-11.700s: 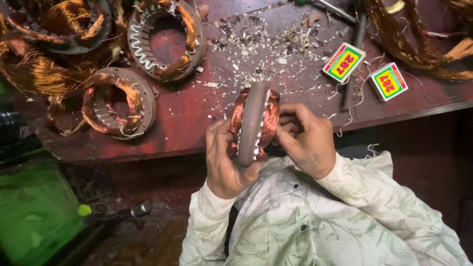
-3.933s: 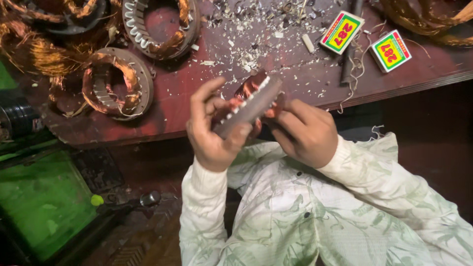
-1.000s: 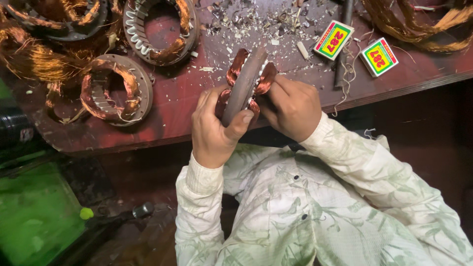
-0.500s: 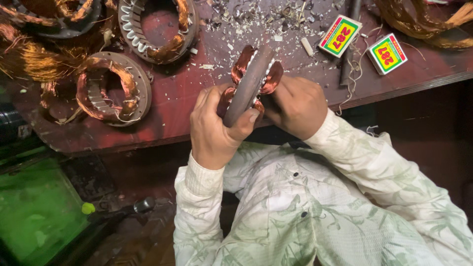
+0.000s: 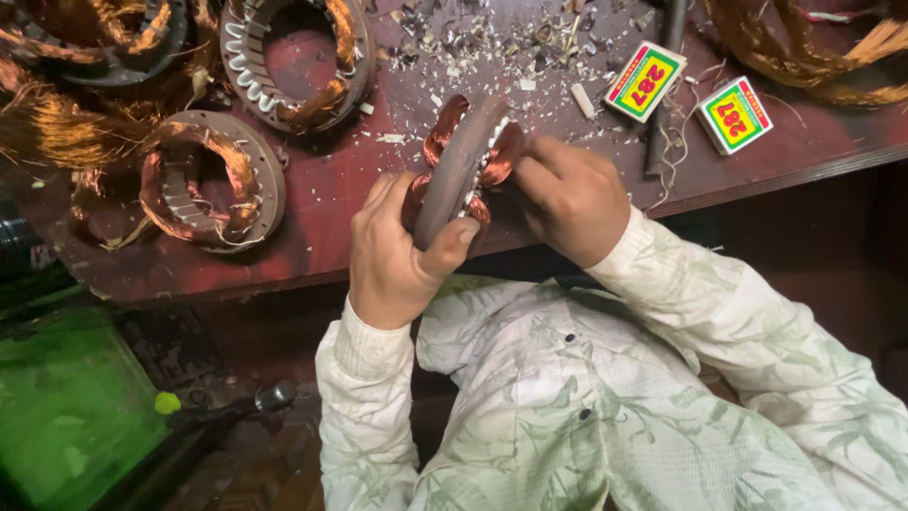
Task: The person removes copper wire from a circular motor stator by hand. They pull and twist the wire to detach it from the stator slots, then gather the removed wire into a bundle.
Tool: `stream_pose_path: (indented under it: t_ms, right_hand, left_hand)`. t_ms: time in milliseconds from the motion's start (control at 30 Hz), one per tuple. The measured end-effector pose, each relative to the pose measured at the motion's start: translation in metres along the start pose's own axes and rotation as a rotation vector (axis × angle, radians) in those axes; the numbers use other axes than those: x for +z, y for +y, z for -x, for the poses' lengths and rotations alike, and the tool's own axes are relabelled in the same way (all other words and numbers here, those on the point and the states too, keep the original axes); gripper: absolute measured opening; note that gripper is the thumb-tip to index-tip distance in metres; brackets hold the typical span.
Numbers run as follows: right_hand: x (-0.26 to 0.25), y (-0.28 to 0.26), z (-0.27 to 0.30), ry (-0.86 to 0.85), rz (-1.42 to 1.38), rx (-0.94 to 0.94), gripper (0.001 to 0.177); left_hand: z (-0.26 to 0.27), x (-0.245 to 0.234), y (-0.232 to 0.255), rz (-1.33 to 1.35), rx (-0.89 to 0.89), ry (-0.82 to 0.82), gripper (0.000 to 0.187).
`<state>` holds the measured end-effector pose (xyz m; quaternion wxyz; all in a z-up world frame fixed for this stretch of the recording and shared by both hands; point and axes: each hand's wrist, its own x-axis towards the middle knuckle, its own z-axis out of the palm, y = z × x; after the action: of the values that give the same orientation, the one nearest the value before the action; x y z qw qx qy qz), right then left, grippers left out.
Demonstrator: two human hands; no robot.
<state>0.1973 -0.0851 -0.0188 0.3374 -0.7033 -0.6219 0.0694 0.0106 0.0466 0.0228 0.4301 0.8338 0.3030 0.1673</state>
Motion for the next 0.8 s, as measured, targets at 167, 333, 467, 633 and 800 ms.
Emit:
stream_pose_path:
  t_ms: [167, 333, 467, 633, 800]
  right_hand:
    - [-0.004, -0.013, -0.005, 0.029, -0.091, 0.059, 0.026]
    - [-0.002, -0.019, -0.005, 0.061, -0.118, 0.091, 0.025]
    - [0.0, -0.018, -0.007, 0.072, -0.087, 0.071, 0.028]
    - [0.0, -0.011, -0.009, -0.002, -0.017, 0.006, 0.035]
    - [0.0, -0.001, -0.009, -0.088, 0.045, -0.064, 0.033]
  left_hand:
    - [-0.001, 0.003, 0.005, 0.001, -0.012, 0.06, 0.075]
    - [0.002, 0.004, 0.003, 0.003, -0.025, 0.057, 0.077]
    - [0.002, 0.006, 0.008, -0.033, -0.042, 0.066, 0.074]
    - [0.003, 0.008, 0.006, -0.038, -0.031, 0.09, 0.074]
    - [0.005, 0.012, 0.01, -0.083, -0.035, 0.097, 0.072]
